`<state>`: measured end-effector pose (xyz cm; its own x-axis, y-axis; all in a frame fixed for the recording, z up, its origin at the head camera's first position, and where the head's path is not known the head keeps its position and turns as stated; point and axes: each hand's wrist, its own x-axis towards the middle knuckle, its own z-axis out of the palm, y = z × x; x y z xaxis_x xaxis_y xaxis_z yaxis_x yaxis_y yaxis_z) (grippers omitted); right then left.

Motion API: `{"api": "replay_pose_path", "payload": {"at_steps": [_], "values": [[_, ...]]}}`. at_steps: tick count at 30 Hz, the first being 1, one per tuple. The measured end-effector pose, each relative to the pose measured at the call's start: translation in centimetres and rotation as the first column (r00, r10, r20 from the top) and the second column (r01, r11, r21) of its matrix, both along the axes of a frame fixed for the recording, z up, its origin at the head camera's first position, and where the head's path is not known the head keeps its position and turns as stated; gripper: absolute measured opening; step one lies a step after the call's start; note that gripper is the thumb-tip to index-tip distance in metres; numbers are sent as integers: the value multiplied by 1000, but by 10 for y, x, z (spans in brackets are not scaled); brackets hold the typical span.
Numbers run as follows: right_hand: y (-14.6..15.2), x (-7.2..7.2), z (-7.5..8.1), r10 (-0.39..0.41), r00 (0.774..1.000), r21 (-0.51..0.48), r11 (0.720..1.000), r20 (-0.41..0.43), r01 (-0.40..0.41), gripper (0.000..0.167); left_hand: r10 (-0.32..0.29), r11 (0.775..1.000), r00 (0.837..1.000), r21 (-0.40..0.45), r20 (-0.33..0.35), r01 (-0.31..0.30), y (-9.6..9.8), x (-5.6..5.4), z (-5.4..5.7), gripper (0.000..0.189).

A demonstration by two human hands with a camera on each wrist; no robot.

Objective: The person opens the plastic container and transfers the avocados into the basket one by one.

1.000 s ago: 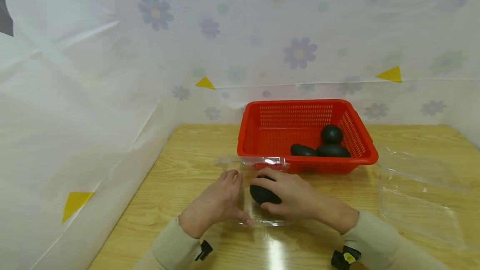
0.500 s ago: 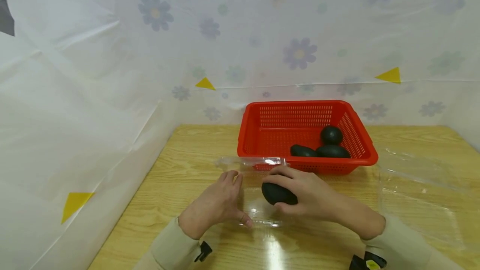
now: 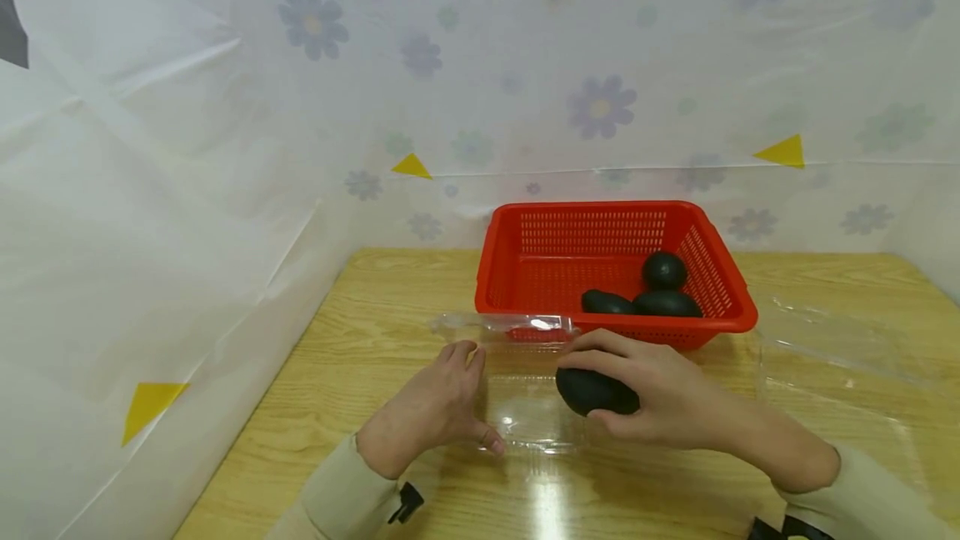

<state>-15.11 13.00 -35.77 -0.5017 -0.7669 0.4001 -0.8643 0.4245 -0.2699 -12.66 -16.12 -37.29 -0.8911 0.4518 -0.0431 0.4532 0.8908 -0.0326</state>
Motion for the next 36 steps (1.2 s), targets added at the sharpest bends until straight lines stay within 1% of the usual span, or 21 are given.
{"api": "replay_pose_path", "payload": {"at_steps": [11,14,18,23,28,36], "values": [[23,-3,19,-22,997,-74,997,-79,16,63,10,1000,1000,6,16,-10,-1,0,1,118],[29,-5,25,-47,997,-96,995,-55,42,64,6,1000,1000,4,10,-6,-1,0,1,118],[35,-10,34,-98,995,-112,989,-12,96,64,3,1000,1000,9,11,-3,-2,0,1,119],[38,-19,42,-155,988,-120,981,6,155,62,6,1000,1000,11,14,-6,-2,0,1,119],[37,-30,46,-204,979,-145,968,23,205,59,4,1000,1000,9,11,-4,-1,0,0,117],[36,-44,48,-279,958,-155,946,59,285,55,35,999,998,16,61,-36,1,1,2,120]]}}
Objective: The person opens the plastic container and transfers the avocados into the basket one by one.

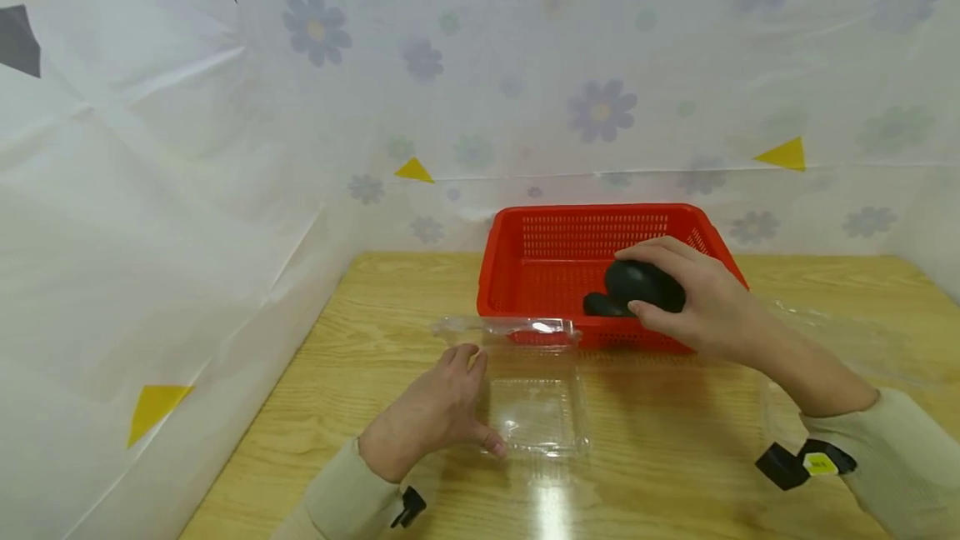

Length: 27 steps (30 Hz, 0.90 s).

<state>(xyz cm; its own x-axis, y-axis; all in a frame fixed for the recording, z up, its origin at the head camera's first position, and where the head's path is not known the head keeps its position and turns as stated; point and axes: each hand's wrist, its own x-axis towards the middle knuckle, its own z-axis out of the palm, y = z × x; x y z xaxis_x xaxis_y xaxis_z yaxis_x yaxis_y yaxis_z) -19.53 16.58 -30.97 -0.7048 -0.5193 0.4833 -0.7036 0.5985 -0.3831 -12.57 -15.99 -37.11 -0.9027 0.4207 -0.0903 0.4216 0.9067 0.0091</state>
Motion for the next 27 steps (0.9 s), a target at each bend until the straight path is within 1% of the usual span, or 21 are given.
{"api": "replay_pose_path", "payload": {"at_steps": [5,11,14,21,27], "values": [[-1,-11,-2,-49,998,9,999,42,48,52,-3,1000,1000,-7,-11,3,0,1,0,120],[-5,-24,-14,-93,992,4,996,90,93,51,-1,1000,1000,0,-2,1,0,2,1,120],[-8,-28,-18,-92,989,5,996,117,92,51,-2,1000,1000,0,-2,2,0,3,1,120],[-14,-33,-22,-82,983,52,996,164,75,52,-1,1000,1000,-3,-6,1,0,4,1,118],[-20,-37,-26,-92,979,79,994,183,78,51,10,1000,1000,-9,1,-10,1,5,2,120]]}}
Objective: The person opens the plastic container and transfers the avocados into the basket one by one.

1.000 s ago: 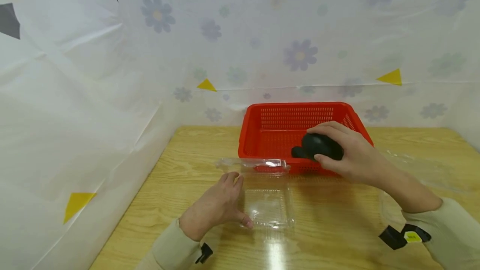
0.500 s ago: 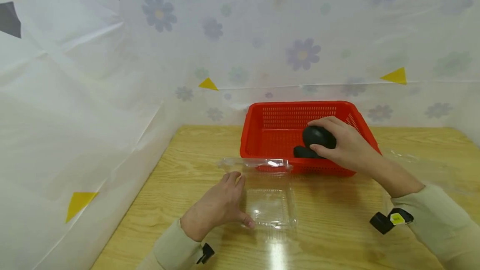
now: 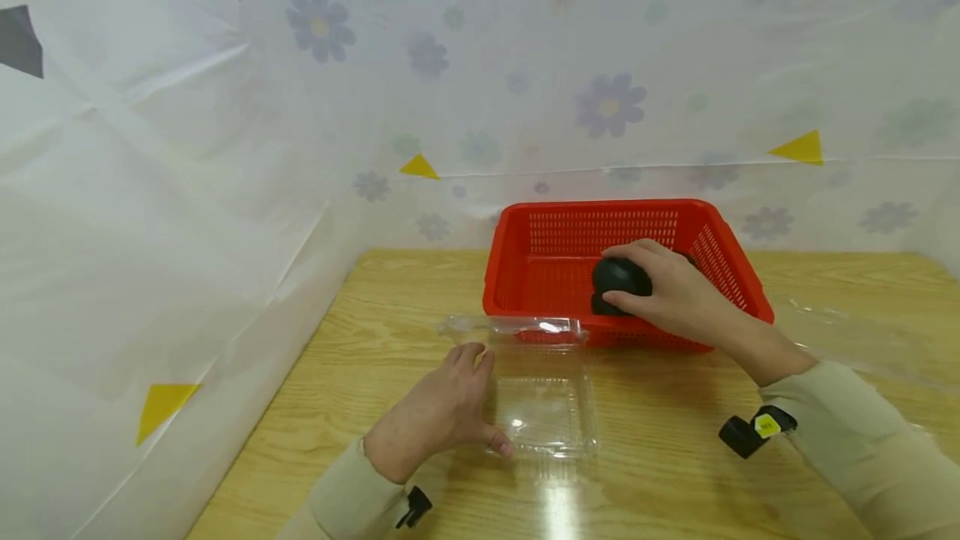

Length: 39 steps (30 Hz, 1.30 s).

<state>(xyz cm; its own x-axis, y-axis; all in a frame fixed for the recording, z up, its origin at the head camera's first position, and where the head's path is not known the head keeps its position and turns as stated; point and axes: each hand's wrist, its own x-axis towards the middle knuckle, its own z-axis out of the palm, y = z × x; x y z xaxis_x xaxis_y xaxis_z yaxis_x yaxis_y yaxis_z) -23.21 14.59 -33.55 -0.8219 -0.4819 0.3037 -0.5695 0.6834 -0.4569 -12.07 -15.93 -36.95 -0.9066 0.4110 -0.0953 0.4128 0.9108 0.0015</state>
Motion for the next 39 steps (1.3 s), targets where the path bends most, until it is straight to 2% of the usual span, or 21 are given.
{"api": "replay_pose_path", "payload": {"at_steps": [9,18,27,32,39], "values": [[-2,-9,-12,3,999,61,998,44,-6,51,-3,1000,1000,5,3,3,1,1,1,119],[-5,-14,-19,16,1000,84,996,23,-18,49,-10,1000,1000,-20,-4,10,2,2,2,118],[-17,-18,-20,55,996,103,993,73,-62,50,-26,999,999,-27,-28,25,0,3,2,117],[-23,-20,-19,60,991,127,989,116,-75,51,-11,1000,1000,-17,-8,10,0,2,2,118],[-33,-24,-22,98,989,103,989,114,-109,47,1,1000,1000,-26,5,-1,0,3,2,119]]}}
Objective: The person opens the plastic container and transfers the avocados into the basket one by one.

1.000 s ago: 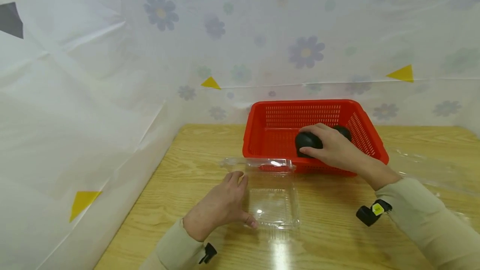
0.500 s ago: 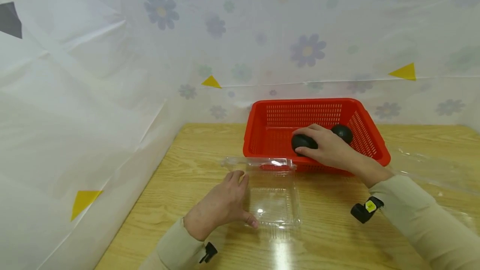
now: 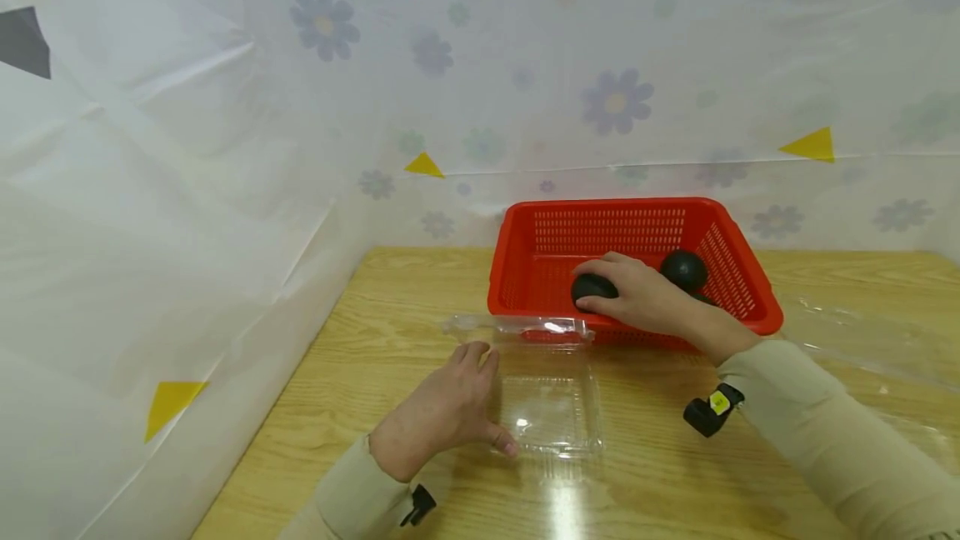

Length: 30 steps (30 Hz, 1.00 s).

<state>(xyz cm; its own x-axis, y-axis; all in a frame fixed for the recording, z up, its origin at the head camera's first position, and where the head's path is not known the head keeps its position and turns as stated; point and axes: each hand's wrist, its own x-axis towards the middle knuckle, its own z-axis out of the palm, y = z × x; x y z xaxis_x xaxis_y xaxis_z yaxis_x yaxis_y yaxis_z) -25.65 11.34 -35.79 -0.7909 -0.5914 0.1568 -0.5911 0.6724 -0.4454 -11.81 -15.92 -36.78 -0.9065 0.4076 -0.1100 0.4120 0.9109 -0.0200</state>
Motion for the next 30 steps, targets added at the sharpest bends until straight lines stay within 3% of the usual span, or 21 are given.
{"api": "replay_pose_path", "payload": {"at_steps": [13,22,26,30], "values": [[-13,-17,4,77,996,77,994,53,-81,37,4,999,1000,-36,-5,-5,0,-1,0,122],[-13,-24,4,92,974,138,983,207,-122,28,4,999,1000,-41,-10,-4,1,-1,-1,122],[-8,-24,3,98,973,140,982,207,-129,23,1,999,1000,-38,-8,-1,2,-2,-2,122],[-5,-21,3,119,982,119,983,149,-137,20,1,1000,1000,-26,1,-1,3,-3,-2,122]]}}
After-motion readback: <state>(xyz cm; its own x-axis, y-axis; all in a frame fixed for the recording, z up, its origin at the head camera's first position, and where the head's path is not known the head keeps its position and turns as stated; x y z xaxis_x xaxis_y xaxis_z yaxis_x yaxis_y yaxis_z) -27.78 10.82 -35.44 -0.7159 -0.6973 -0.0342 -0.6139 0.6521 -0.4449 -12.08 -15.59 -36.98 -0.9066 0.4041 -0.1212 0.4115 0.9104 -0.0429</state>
